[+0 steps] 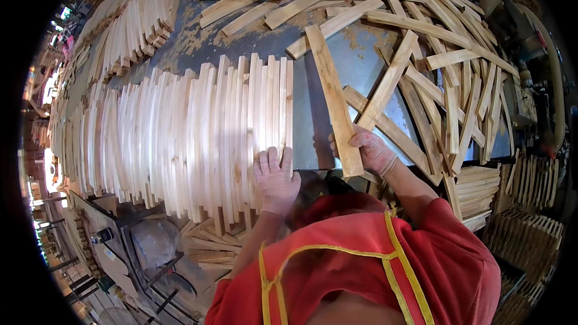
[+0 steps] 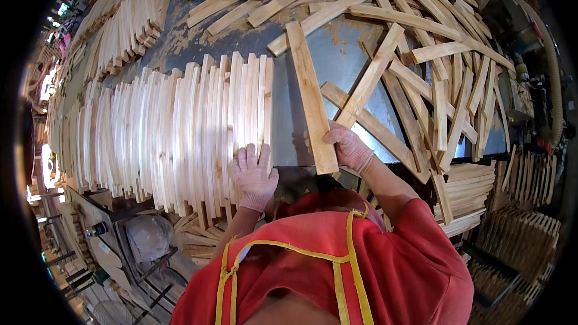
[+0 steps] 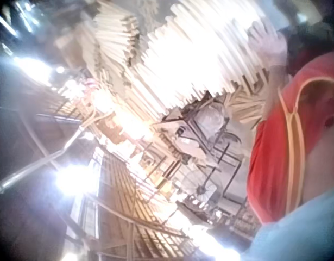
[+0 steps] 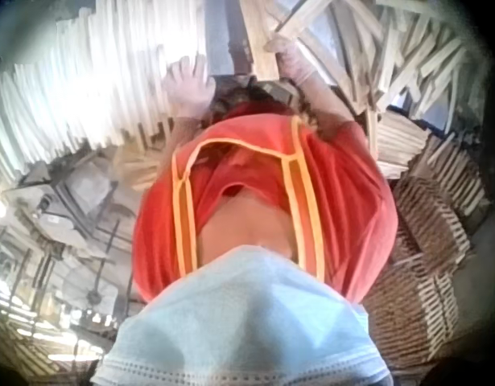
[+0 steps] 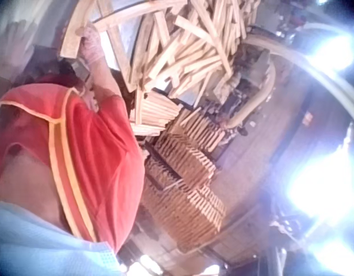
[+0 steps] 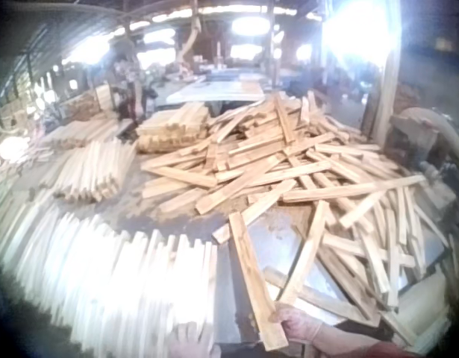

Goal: The person sorts and stacks wooden planks on a metal table in a workshop. They pick up planks from a disorganized pile, align them, and place them into a neat stack. The person occasionally gathers larger bundles of planks and moves them to the side.

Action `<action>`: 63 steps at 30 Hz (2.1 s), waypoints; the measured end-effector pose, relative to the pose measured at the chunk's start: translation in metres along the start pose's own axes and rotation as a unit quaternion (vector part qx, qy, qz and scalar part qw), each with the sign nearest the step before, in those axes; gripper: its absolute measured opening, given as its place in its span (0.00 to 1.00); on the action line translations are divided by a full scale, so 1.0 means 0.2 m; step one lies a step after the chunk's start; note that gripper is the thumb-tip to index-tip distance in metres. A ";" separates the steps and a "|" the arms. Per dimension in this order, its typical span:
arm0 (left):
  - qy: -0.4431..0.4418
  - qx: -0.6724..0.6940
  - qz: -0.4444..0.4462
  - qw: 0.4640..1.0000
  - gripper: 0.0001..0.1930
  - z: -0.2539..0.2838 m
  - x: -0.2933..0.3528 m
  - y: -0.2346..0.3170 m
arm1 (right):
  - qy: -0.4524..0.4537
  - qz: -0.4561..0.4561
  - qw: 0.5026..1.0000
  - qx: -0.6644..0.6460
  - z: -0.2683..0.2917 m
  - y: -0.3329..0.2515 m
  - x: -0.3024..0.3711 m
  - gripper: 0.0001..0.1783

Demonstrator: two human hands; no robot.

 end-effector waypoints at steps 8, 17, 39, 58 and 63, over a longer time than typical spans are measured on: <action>-0.019 0.052 -0.042 0.998 0.39 0.04 0.04 -0.08 | 0.041 0.082 0.980 0.175 -0.25 0.07 -0.01 0.32; 0.016 0.060 -0.018 0.998 0.39 0.04 0.04 -0.05 | 0.484 0.392 0.550 0.556 -0.05 -1.34 -0.18 0.37; 0.018 -0.054 0.080 0.995 0.39 -0.10 -0.06 0.18 | 0.132 0.333 0.524 0.773 0.25 -0.43 -0.02 0.49; 0.329 0.413 0.674 0.517 0.34 0.06 1.10 -1.01 | 0.159 0.159 0.797 0.561 -0.17 0.20 -0.43 0.37; 0.000 0.491 0.511 0.705 0.31 -0.02 1.10 -0.56 | 0.197 0.206 0.830 0.480 0.14 0.12 -0.54 0.50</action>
Point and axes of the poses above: each hand's wrist, its own x-axis away from the middle knuckle, its own z-axis out of the back of the hand, y = z × x, the point moved 3 cm from there along -x, towards the middle knuckle, and after that the axes turned 14 degrees about y, right-handed, at the moved point
